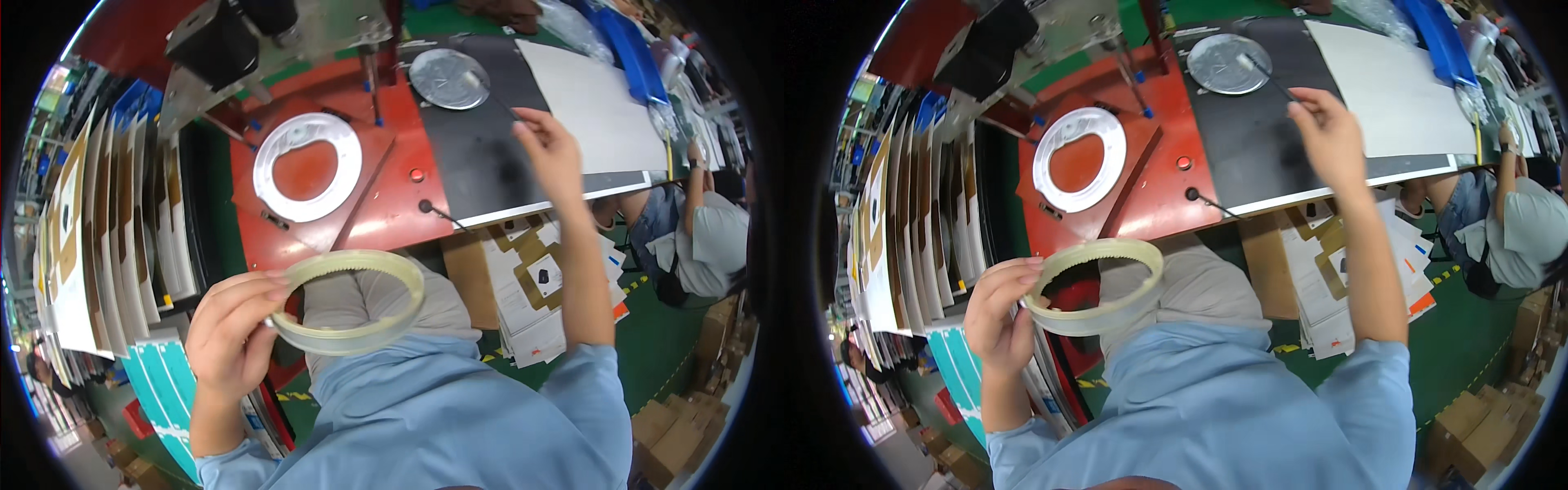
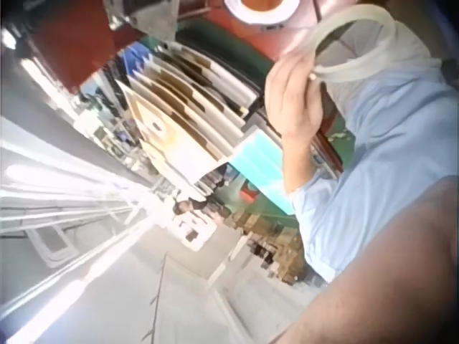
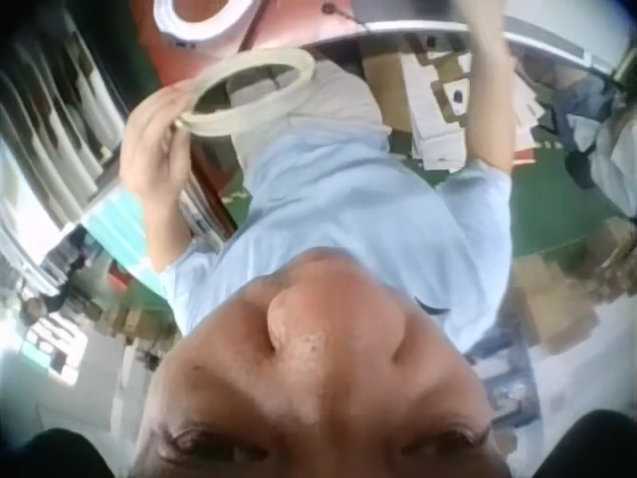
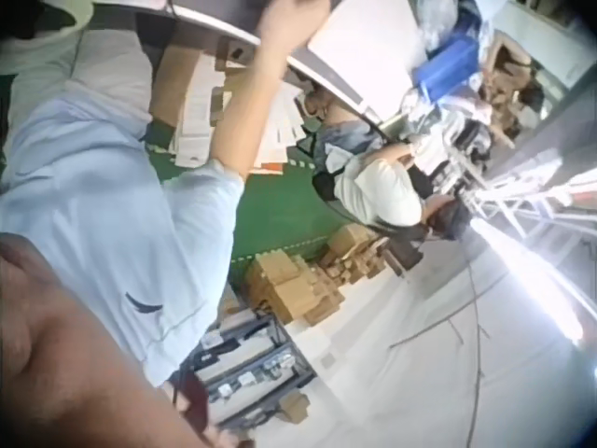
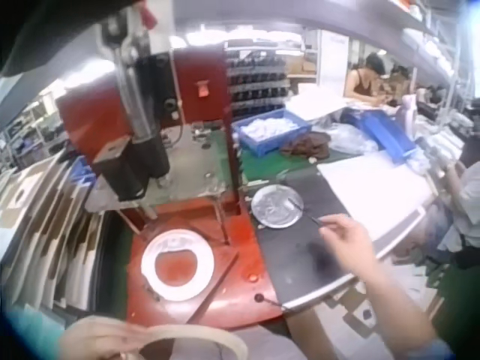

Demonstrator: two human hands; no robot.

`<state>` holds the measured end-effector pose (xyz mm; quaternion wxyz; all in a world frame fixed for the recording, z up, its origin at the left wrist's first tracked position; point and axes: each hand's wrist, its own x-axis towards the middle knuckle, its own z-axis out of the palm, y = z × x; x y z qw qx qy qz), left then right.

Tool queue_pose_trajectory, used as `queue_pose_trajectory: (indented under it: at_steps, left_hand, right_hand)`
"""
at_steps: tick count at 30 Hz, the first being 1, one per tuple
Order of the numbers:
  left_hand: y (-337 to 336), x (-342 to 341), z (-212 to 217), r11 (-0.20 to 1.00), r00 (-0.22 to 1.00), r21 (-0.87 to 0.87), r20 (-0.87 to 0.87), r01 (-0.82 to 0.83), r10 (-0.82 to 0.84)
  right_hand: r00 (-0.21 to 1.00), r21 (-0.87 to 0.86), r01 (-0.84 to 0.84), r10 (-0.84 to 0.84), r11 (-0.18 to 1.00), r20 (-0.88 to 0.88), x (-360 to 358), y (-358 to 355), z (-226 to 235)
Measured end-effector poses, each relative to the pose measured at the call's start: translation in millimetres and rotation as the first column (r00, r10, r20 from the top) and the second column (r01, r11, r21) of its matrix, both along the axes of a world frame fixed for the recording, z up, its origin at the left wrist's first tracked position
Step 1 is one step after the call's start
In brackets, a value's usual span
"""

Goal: Apply a lubricant to a plastic ring using a brush and then use a press machine to assemble it.

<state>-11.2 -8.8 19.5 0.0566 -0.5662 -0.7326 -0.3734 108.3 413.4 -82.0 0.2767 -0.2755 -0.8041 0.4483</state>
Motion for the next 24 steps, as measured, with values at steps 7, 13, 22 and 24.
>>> queue_pose_trajectory:
  at_steps: [7, 13, 22, 24]
  left_hand:
    - [-20.5, 2.1, -14.5, 0.985, 0.942, -0.016, 0.292, -0.170, 0.167]
    - [-17.5, -5.7, -36.4, 0.935, 0.781, 0.024, 0.557, -0.355, 0.282]
    - [40.9, -26.7, -62.4, 0.870, 0.674, 0.171, 0.706, -0.462, 0.219]
    - [46.7, -29.4, -65.3, 0.856, 0.671, 0.189, 0.707, -0.481, 0.221]
  right_hand:
    - [0.998, 0.636, 0.069, -0.062, 0.768, -0.034, -14.3, -12.4, -49.0]
    - [0.969, 0.559, 0.105, 0.042, 0.822, -0.244, -20.7, -62.6, -0.8]
    - [0.805, 0.466, -0.378, 0.533, 0.800, -0.262, -40.8, -206.2, 50.4]
    - [0.826, 0.485, -0.378, 0.524, 0.788, -0.209, -49.4, -212.6, 50.1]
